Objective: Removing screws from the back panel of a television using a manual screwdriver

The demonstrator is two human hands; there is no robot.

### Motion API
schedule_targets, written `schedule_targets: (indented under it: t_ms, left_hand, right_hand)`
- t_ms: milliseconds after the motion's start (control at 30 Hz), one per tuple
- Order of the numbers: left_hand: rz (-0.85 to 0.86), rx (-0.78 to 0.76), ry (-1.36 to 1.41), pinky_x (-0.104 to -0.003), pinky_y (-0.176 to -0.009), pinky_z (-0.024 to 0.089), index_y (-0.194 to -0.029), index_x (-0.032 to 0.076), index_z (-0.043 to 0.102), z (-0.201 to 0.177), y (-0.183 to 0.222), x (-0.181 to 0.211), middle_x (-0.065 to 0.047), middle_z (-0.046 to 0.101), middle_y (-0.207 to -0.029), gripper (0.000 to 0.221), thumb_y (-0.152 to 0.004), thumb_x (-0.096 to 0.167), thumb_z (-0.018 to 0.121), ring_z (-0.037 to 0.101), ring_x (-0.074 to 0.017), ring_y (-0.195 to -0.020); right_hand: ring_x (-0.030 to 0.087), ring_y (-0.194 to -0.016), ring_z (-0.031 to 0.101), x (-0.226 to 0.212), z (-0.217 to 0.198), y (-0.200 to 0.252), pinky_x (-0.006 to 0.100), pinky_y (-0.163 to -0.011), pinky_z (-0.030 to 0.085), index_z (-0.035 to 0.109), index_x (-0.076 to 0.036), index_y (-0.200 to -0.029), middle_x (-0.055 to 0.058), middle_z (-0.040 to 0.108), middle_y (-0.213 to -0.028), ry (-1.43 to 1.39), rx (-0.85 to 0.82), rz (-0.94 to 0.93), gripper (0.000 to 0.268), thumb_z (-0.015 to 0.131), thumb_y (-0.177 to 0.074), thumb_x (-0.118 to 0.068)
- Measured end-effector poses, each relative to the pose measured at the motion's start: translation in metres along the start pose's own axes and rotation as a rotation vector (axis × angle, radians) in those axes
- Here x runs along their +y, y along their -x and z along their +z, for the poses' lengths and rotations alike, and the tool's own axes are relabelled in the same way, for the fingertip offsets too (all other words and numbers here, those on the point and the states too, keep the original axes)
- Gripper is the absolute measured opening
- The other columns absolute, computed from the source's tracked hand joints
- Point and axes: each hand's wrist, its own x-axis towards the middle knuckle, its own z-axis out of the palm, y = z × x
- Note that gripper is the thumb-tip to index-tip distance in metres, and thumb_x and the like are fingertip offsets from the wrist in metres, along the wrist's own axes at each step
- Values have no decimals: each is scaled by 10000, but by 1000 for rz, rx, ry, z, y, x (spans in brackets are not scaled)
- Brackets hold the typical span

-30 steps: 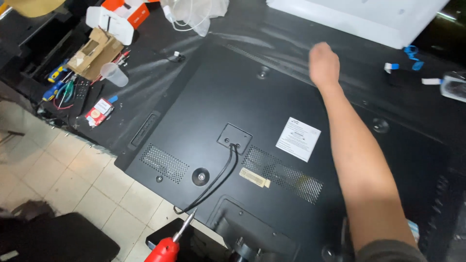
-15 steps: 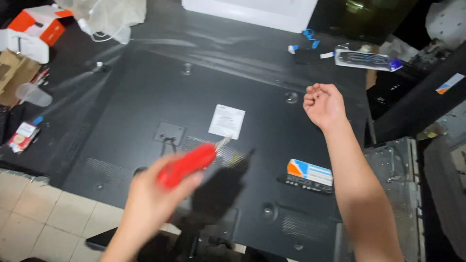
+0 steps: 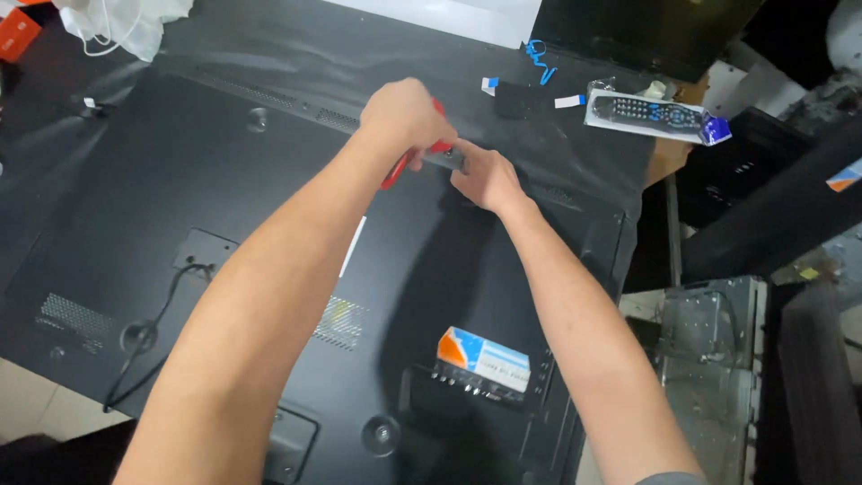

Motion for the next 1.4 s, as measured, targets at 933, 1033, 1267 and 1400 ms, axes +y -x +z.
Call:
schedule_targets:
  t_ms: [933,1033,1267,1400]
  left_hand:
    - [-208,-154,-248,-307,-568,499,-673,140,663,-4,-48,65,-55,757,-645,97,-766,110,660,619,-173,-534]
    - [-195,-164,-259,-301,-565,470,-652,144,649,-5,-47,64,-46,757,-640,126,-775,117,644,604,-170,-539]
    - [-188,-151,-241,-292,-547,474,-645,118,656,-2,-47,61,-73,749,-642,103,-734,69,636,624,-187,-518]
    - [-133,-133,-303,-292,-550,466,-615,131,615,7,-52,59,-41,705,-582,120,-694,52,570,594,-177,-522]
  right_hand:
    - [272,-612,559,13,-2,-19,422,-604,467,574,-133,-1156,34,607,-678,-20,-108,-71,201,493,-999,-230]
    - [270,-634,559,11,-3,-19,426,-625,471,569,-145,-1121,26,581,-658,-5,-116,-48,191,469,-997,-250]
    - [261,-634,540,9,-4,-18,426,-635,443,613,-170,-1142,10,558,-630,-33,-127,-25,239,466,-968,-245]
    - [258,-616,498,11,-5,-21,417,-601,402,602,-158,-1063,27,539,-637,-62,-110,-22,175,484,-944,-208]
